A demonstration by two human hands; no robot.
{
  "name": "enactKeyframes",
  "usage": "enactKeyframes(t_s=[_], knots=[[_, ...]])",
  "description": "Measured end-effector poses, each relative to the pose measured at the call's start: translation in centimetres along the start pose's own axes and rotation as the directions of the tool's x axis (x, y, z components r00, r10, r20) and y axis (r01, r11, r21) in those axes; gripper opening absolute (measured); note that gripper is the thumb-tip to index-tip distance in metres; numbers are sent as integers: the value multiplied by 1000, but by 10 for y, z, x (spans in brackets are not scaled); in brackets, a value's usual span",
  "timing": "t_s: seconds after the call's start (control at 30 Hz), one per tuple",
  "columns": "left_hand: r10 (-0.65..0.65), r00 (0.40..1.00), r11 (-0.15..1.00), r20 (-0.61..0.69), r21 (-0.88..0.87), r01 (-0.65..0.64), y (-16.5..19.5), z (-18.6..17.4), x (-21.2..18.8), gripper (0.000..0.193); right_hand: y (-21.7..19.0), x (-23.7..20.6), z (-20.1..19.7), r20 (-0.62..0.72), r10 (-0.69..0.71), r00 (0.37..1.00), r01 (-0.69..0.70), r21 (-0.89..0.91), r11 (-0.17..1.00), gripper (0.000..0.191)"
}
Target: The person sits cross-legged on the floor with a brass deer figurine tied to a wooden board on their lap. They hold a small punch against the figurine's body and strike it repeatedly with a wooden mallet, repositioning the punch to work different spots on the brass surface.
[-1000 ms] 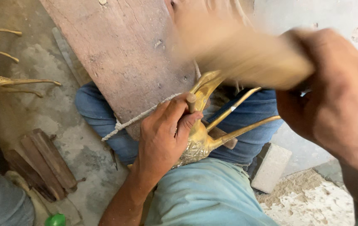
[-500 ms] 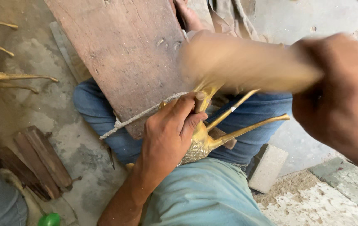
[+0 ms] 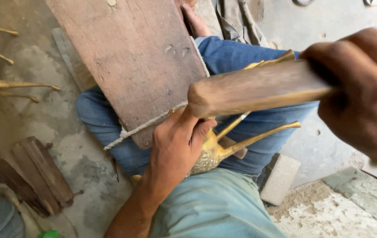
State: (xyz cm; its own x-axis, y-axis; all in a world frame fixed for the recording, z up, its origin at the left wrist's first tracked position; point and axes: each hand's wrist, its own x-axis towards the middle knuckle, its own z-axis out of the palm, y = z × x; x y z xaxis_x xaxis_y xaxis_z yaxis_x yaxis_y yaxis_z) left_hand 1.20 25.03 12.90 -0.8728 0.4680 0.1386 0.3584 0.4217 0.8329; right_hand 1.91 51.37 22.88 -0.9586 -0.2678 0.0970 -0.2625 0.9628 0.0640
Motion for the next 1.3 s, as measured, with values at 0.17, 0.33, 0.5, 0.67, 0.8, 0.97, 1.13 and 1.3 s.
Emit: enactKeyframes(t_s=[0.17, 0.33, 0.5, 0.67, 0.8, 0.97, 1.13, 1.3], knots=[[-32, 999, 999, 4, 9, 32, 2, -3, -2, 31, 5, -9, 10, 76, -77, 994, 91, -209, 974, 55], [-41, 999, 999, -19, -31, 40, 2, -4, -3, 35, 5, -19, 25, -2, 190, 982, -164, 499, 851, 47], [3, 999, 999, -42, -42, -5, -1, -2, -3, 34, 5, -13, 11, 36, 57, 998, -59, 47, 997, 55], [-19, 999, 995, -41, -101, 15, -3, -3, -6, 36, -8, -4, 4, 75, 259, 963, -258, 533, 806, 46], [-22, 1000, 999, -9, -36, 22, -3, -4, -5, 37, -6, -6, 5, 19, 72, 997, -73, 102, 992, 41], [19, 998, 999, -54, -35, -21, -3, -6, -7, 35, -3, -13, 6, 56, 268, 962, -269, 384, 883, 48], [-28, 1000, 997, -14, -68, 27, -3, -8, -7, 36, -11, -4, -2, 6, 12, 1000, -12, -30, 999, 47], [18, 999, 996, -26, -89, -20, -1, -10, -8, 36, -16, 4, 0, 51, 198, 979, -201, 409, 890, 37]])
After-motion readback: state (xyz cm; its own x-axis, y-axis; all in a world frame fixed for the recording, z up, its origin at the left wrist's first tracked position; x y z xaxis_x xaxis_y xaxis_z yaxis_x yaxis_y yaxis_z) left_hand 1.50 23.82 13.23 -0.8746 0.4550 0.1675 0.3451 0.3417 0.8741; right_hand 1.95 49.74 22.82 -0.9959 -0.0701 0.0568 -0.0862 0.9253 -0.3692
